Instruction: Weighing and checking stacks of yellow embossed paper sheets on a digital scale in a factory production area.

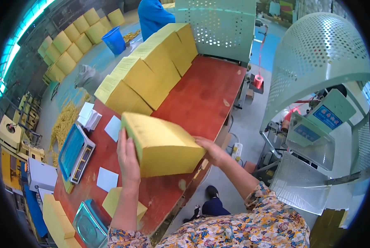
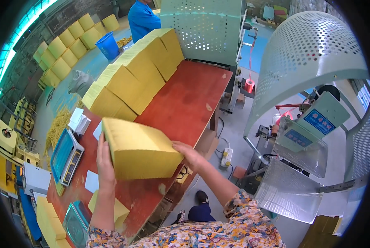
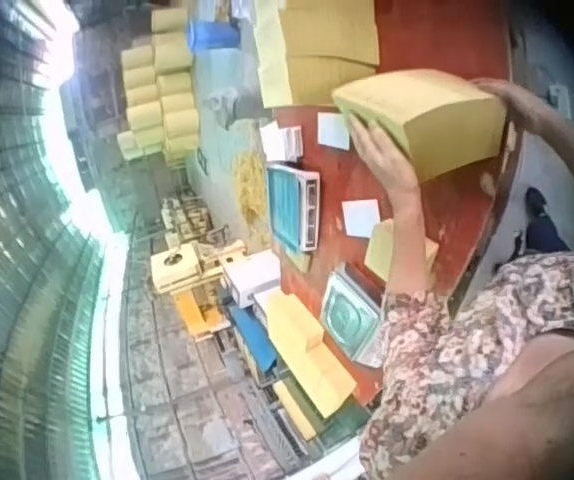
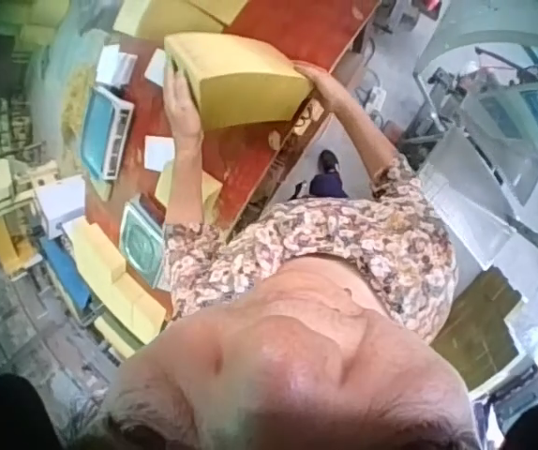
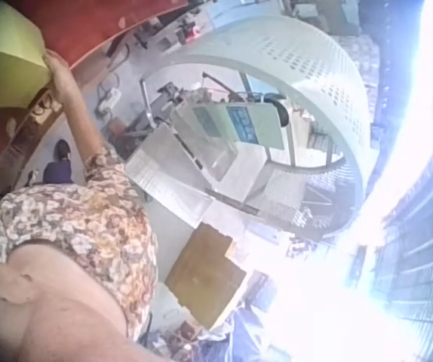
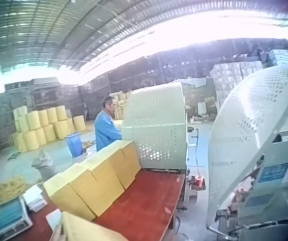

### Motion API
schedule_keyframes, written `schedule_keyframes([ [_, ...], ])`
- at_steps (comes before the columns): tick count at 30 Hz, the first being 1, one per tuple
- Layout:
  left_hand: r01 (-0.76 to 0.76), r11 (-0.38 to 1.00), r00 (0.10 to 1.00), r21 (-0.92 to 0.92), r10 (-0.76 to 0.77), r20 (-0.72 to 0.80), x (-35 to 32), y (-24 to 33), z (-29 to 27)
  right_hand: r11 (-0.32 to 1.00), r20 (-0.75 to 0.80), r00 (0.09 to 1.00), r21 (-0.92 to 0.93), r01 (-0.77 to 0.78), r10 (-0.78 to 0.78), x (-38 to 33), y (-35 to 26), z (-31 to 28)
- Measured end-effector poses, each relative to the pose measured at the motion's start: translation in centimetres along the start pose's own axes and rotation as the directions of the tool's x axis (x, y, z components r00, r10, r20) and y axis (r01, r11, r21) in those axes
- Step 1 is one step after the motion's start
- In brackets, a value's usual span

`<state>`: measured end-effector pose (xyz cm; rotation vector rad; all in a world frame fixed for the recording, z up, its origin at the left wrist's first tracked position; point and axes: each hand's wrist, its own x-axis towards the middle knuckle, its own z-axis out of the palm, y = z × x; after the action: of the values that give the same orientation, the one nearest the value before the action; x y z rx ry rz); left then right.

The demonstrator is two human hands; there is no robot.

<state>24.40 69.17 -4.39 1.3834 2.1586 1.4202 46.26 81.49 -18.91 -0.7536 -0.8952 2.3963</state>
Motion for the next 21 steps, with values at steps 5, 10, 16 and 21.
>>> schedule_keyframes([
  [5,-0.149,0.989,0.984,-0.012,0.149,0.1,9.2,1.9,11.7,0.996,-0.382,0.919,-0.057,0.075,-0.092,4.0,-9.4,-7.2],
  [10,-0.263,0.937,0.956,0.23,0.22,0.195,18.1,5.5,21.0,0.963,-0.45,0.851,-0.127,0.238,-0.27,9.5,-15.6,-15.4],
  [16,-0.361,0.692,0.923,0.625,0.168,0.347,18.2,11.7,22.3,0.521,-0.413,0.341,-0.779,0.348,-0.845,6.0,-10.4,-13.9],
  [21,-0.684,0.577,0.729,0.446,0.518,0.448,16.8,11.2,19.8,0.371,-0.219,0.544,-0.91,0.186,-0.81,-0.9,-6.1,-6.7],
])
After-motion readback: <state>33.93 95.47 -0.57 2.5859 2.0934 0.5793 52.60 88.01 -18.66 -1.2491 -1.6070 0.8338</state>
